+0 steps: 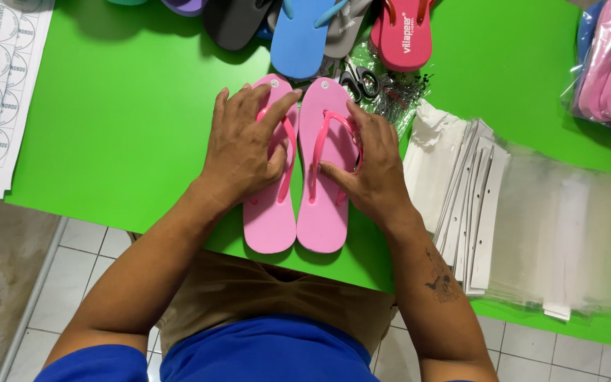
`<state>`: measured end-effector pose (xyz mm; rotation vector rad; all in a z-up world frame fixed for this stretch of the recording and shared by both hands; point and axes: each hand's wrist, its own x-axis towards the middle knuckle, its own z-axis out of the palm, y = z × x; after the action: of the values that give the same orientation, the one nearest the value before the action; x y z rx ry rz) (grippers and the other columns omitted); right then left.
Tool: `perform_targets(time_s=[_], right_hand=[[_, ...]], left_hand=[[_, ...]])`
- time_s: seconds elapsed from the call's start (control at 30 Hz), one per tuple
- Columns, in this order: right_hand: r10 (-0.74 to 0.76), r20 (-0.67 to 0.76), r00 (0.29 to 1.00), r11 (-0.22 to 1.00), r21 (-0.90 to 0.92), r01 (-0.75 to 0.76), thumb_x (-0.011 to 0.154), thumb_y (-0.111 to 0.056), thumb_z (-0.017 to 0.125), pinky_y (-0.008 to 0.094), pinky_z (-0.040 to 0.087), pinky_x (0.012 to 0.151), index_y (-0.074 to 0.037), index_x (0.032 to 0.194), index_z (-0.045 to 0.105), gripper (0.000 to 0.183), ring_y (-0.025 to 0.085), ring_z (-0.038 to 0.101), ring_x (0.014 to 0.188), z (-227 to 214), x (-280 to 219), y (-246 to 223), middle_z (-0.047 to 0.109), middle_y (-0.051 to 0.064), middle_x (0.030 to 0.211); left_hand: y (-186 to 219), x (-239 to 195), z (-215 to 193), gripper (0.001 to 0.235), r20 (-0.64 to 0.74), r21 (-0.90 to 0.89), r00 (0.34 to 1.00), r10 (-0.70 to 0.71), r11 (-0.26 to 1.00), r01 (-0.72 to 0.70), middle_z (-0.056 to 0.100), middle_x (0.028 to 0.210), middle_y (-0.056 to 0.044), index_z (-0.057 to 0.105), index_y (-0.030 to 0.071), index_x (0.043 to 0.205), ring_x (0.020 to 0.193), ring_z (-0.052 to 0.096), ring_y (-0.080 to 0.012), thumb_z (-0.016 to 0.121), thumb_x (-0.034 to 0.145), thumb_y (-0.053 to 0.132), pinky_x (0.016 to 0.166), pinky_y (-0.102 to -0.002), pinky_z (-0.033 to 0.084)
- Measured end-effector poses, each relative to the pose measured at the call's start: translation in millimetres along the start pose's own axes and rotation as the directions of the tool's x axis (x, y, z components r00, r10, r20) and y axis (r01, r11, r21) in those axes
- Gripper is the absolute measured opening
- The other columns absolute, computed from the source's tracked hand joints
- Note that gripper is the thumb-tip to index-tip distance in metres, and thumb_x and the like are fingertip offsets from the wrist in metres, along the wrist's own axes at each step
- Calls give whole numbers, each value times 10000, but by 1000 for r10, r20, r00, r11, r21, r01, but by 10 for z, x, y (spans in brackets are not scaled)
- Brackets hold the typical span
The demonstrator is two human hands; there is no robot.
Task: Cleaning a decorated flip-flop with a cloth and then placing it into a plastic packaging sleeve.
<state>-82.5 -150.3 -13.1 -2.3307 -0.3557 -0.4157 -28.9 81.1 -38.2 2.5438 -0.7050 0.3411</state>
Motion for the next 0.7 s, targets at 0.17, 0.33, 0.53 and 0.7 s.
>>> perform_targets(time_s=[0.17, 0.33, 0.53, 0.7], right_hand=[[2, 10, 1000, 1000, -27, -1, 812, -350, 929, 453, 428, 987, -29, 1545, 432, 942, 297, 539, 983, -3, -27, 3, 570, 162, 1164], [41, 2, 999, 999, -16, -41, 790, -280, 945, 460, 431, 1003, -32, 1555, 421, 960, 298, 537, 1010, 27, -53, 20, 571, 164, 1182], [57, 17, 998, 998, -16, -57, 792, -315, 951, 426, 433, 1027, -69, 1580, 382, 1003, 278, 541, 1046, 39, -59, 53, 564, 136, 1222], [57, 29, 998, 998, -2, -57, 806, -308, 949, 424, 440, 1034, -70, 1590, 348, 1016, 286, 546, 1047, -14, -28, -42, 574, 145, 1226]], left_hand=[[-3, 42, 6, 586, 18, 114, 995, 98, 989, -99, 526, 1387, -165, 593, 295, 1399, 1265, 506, -468, 635, 815, 267, 1113, -646, 305], [-64, 184, 33, 514, 90, 134, 987, 132, 980, -144, 536, 1367, -140, 659, 279, 1272, 1200, 539, -460, 653, 758, 296, 1079, -652, 322], [87, 434, -203, 689, 339, 25, 941, 23, 999, -33, 560, 1338, -179, 650, 211, 1360, 1142, 615, -536, 699, 678, 125, 1109, -724, 264], [416, 599, -429, 836, 417, 18, 909, -3, 1000, -5, 502, 1394, -207, 501, 154, 1462, 1304, 504, -514, 610, 666, -75, 1133, -730, 207]])
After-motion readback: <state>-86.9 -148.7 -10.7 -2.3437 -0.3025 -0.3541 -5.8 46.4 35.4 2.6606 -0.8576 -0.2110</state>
